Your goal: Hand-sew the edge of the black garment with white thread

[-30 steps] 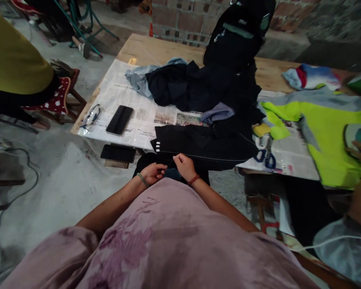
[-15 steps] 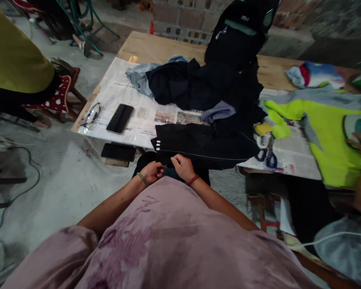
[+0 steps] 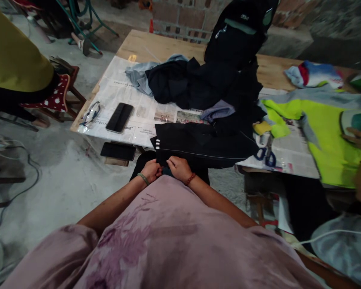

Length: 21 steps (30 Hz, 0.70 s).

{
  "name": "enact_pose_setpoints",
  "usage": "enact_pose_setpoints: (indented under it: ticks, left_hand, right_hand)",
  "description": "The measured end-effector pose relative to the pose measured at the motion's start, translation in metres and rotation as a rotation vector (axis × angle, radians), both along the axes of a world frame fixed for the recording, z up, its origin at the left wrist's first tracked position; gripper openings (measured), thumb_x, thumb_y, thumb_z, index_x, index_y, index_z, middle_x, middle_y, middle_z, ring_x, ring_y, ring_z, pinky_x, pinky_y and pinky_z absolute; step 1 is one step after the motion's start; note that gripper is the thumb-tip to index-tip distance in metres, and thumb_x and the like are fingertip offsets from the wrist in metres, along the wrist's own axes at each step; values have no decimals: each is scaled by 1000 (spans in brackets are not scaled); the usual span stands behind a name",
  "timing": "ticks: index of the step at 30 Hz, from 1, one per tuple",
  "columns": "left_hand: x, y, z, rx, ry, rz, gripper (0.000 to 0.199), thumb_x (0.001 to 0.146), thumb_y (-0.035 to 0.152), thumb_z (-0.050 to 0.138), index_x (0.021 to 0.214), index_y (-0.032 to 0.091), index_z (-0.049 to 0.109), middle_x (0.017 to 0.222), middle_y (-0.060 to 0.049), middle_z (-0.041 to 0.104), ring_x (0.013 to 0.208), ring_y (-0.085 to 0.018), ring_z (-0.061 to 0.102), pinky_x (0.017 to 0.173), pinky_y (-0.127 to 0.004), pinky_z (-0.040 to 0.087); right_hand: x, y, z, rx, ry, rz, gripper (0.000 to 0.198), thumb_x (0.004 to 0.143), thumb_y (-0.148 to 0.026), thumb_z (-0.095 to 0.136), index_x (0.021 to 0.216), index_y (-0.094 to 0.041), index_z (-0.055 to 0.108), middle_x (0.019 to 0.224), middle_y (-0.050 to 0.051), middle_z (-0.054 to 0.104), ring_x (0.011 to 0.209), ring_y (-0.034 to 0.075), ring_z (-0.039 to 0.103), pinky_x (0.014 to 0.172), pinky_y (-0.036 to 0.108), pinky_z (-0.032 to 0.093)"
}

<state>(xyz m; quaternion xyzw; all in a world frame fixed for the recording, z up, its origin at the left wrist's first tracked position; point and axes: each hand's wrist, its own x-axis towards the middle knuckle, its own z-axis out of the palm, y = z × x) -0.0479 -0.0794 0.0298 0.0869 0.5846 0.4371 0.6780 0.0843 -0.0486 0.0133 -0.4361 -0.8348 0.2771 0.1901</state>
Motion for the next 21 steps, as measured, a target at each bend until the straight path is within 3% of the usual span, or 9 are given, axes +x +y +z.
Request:
enact_pose_setpoints:
  ticks: [4,9,12,14,18,21]
  left_hand:
    - [1,1,1,35,-14,-8,24,61,5,63,60,16,41,39,9,34,30,-2,29,30,-14,14]
    - [-5,1,9,15,-95,9,13,69,19,60,71,15,47,55,3,50,34,-4,39,29,-15,17]
    - [-10,0,14,-26,-166,-11,29,74,43,55,79,15,51,60,0,53,37,-7,45,29,-17,21]
    - [-11,0,14,-32,-117,-62,37,71,50,58,82,15,52,61,1,53,38,-8,47,31,-17,23]
    - [-8,-2,6,8,64,-129,22,65,19,68,78,15,51,56,3,50,37,-6,45,32,-15,23]
    - [-7,-2,3,0,62,-98,16,67,9,60,72,15,46,53,5,47,35,-5,43,31,-15,22]
  right_hand:
    - [0,-1,-8,-20,10,-23,23,84,-25,42,65,-18,54,64,2,57,60,11,49,58,22,31]
    - [4,4,-8,-83,73,-100,27,85,-30,41,66,-19,56,62,0,57,58,10,49,57,21,32]
    - [4,6,-1,-61,30,-79,27,85,-30,41,65,-19,56,61,0,57,57,10,48,57,22,31]
    - [4,6,3,-46,-5,-38,26,85,-28,41,66,-19,56,63,1,57,58,10,48,57,22,30]
    - [6,7,5,-62,43,-11,24,84,-27,41,69,-19,58,68,2,60,63,11,51,60,22,33]
    - [11,10,5,-84,176,-163,27,86,-28,37,78,-18,60,71,2,61,66,11,53,63,21,36]
